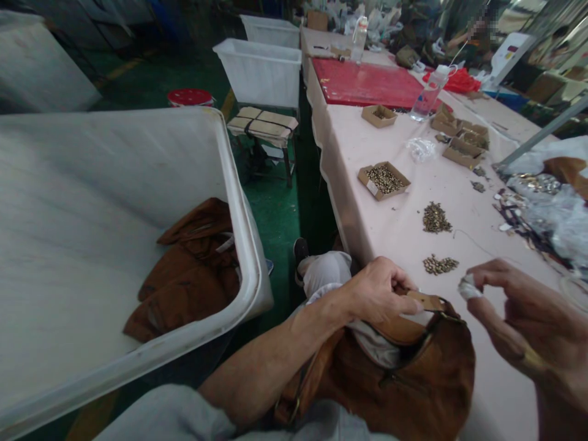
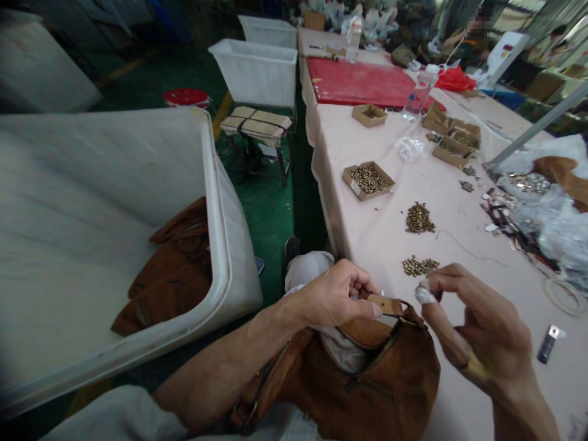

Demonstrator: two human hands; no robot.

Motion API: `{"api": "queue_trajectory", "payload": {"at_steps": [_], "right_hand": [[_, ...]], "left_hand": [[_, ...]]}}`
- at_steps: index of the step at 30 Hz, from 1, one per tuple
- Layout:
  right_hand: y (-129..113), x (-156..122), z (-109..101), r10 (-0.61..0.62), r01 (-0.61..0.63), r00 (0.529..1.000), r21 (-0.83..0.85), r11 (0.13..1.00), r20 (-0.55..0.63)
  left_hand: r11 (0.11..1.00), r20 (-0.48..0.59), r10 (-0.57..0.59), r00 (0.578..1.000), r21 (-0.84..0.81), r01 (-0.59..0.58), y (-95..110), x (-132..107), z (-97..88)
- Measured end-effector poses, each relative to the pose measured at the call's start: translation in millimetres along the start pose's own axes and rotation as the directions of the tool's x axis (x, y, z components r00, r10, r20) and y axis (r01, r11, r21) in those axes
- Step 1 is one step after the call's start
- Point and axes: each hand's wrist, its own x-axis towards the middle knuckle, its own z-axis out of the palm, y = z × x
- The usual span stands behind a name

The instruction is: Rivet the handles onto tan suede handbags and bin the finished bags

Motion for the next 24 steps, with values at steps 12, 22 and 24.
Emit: {"api": "queue_trajectory", "payload": {"at_steps": [12,22,24], "right_hand": [[-14,-23,26,-0.245,0.249,0.958,-0.009,0.969,0.148],[-14,-26,28,-0.397,0.411,0.909,-0.121,0.904,0.127],[-16,-26,26,-0.407,0.419,0.903,-0.074,0.905,0.136]], "left_hand": [[0.972,-0.043,0.066,0.997,0.227,-0.054,11,0,6.4],[0.998,0.017,-0.02,1.0,0.054,0.019,-11,9,7.4],[0.999,0.023,-0.036,0.999,0.036,0.036,-16,11,8.5]]}}
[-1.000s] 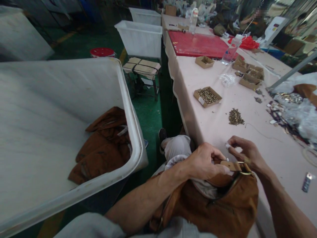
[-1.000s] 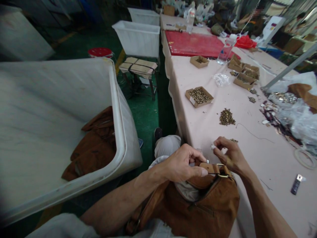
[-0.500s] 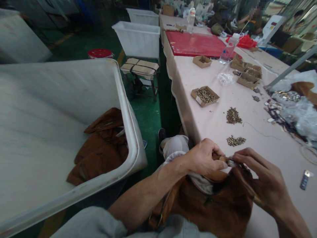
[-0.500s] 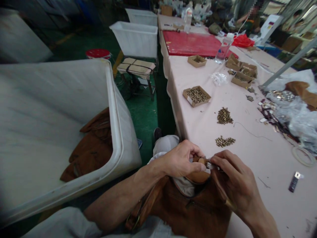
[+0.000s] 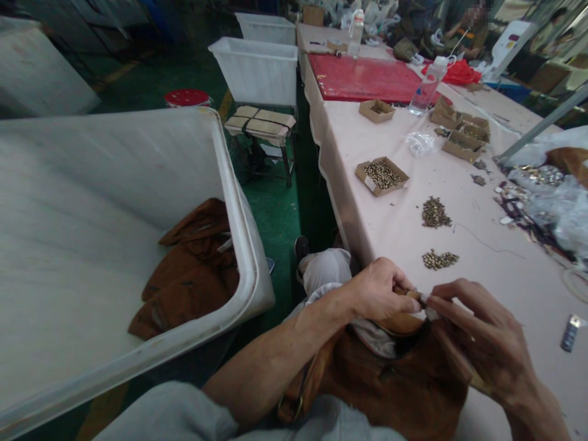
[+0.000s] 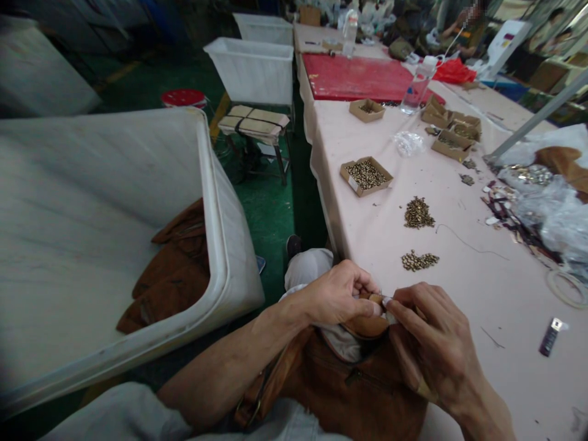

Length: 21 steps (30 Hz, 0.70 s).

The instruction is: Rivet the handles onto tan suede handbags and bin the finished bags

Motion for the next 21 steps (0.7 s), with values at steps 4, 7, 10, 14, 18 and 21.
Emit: {"api": "queue_trajectory", "payload": {"at_steps": [4,7,10,14,18,21], "right_hand": [[-2,2,-3,0.115,-0.117,0.993,0.12,0.986,0.027],[1,2,-3,0.224,-0.228,0.974,0.201,0.953,0.045],[9,3,-2,0.289,-0.288,0.956,0.325,0.901,0.048],[17,6,-3,0.442,-0.478,0.875,0.488,0.73,0.196],[19,11,-5,0.572,-0.716,0.694,0.499,0.488,0.437],[20,14,-6,0.55,-0.743,0.656,0.569,0.352,0.517]], "left_hand": [[0.996,-0.061,-0.009,0.998,0.09,0.015,3,0,2.8],[0.982,-0.109,0.018,0.994,0.191,0.003,15,-5,4.7],[0.965,-0.144,0.067,0.987,0.26,-0.027,26,-11,6.4],[0.936,-0.164,0.148,0.975,0.343,-0.084,33,-16,8.8],[0.893,-0.192,0.198,0.961,0.439,-0.096,39,-22,11.0],[0.875,-0.204,0.227,0.952,0.472,-0.108,45,-28,12.1]]}}
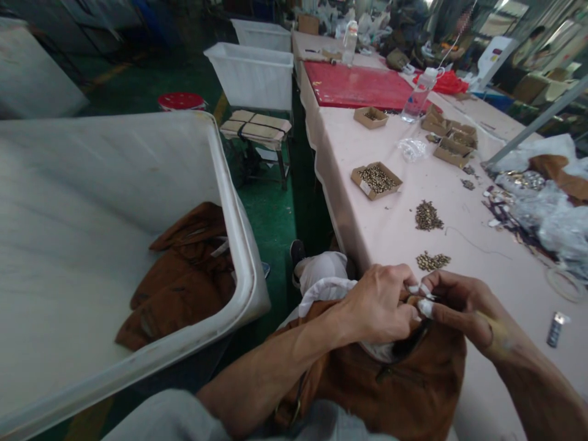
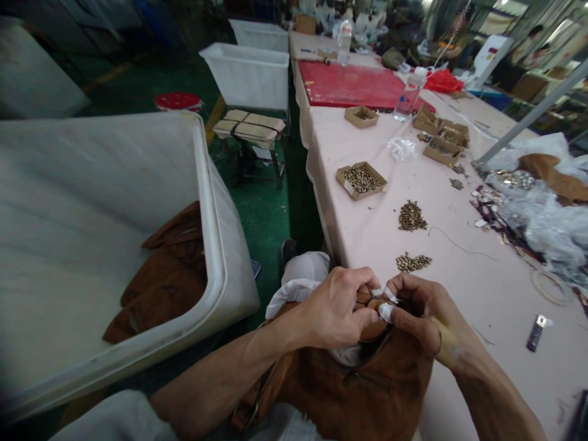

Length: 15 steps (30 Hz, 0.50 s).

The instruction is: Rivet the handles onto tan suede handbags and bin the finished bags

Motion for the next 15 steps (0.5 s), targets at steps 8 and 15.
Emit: {"api": "queue_trajectory", "payload": {"at_steps": [8,15], "right_hand": [[8,4,1,-0.01,-0.007,0.998,0.267,0.964,0.064],[5,3,4,0.002,-0.021,0.998,0.322,0.947,0.058]], "left_hand": [[0.998,0.01,0.046,0.999,0.042,-0.046,9,-5,-8.2],[0.998,0.048,0.045,0.998,0.033,-0.046,14,-5,-11.0]]}}
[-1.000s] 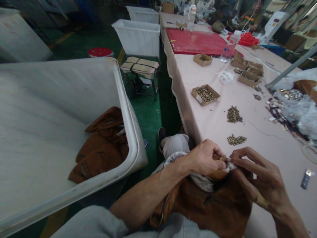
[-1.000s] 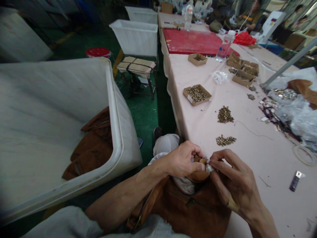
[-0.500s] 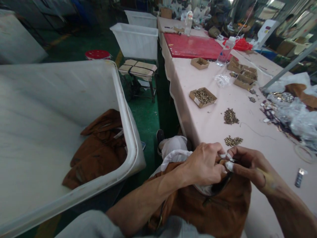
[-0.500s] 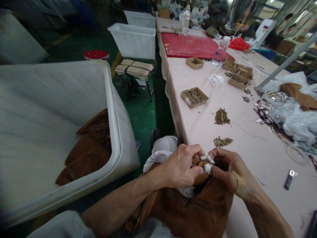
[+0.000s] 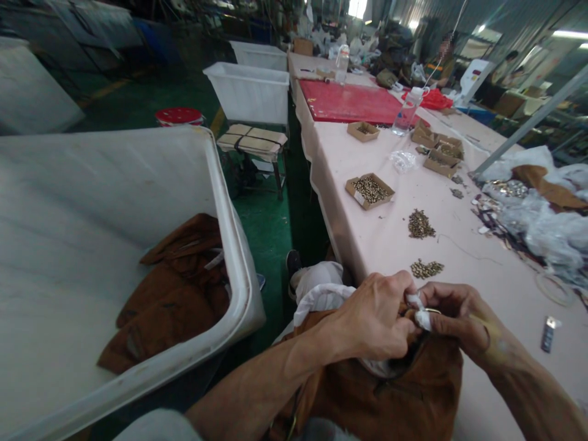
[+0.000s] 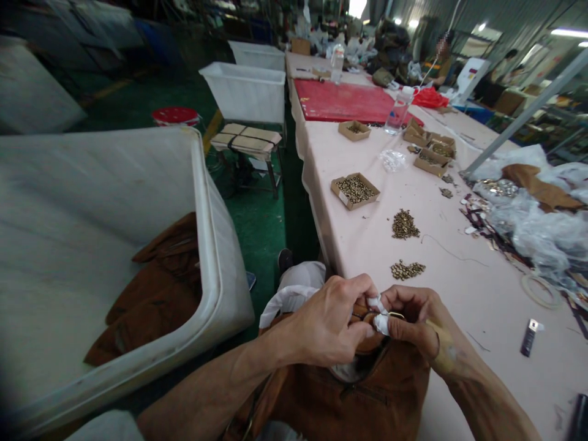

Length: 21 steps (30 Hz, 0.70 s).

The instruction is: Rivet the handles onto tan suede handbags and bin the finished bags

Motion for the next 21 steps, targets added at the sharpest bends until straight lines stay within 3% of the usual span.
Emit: {"api": "queue_trajectory", "payload": {"at_steps": [6,15,17,19,21], "right_hand": [[3,-1,1,-0.059,0.059,0.998,-0.023,0.998,-0.01],[9,-11,10,-0.124,0.128,0.971,0.007,0.992,-0.205],[7,-14,4,-0.121,0.131,0.963,0.024,0.991,-0.24],[5,-19,-6,-0.144,0.158,0.947,0.026,0.987,-0.288],[7,-25,-19,-0.208,0.221,0.921,0.001,0.975,-0.331]], "left_hand": [[1.0,-0.008,-0.012,1.0,-0.008,0.012,4,0,-2.1],[0.996,0.063,0.004,0.998,-0.089,0.002,2,11,-2.0],[0.999,0.092,0.034,0.995,-0.017,-0.033,-3,12,-4.2],[0.985,0.098,0.031,0.995,0.167,-0.047,-11,9,-9.2],[0.924,0.074,-0.041,0.996,0.381,0.009,-20,4,-16.8]]}}
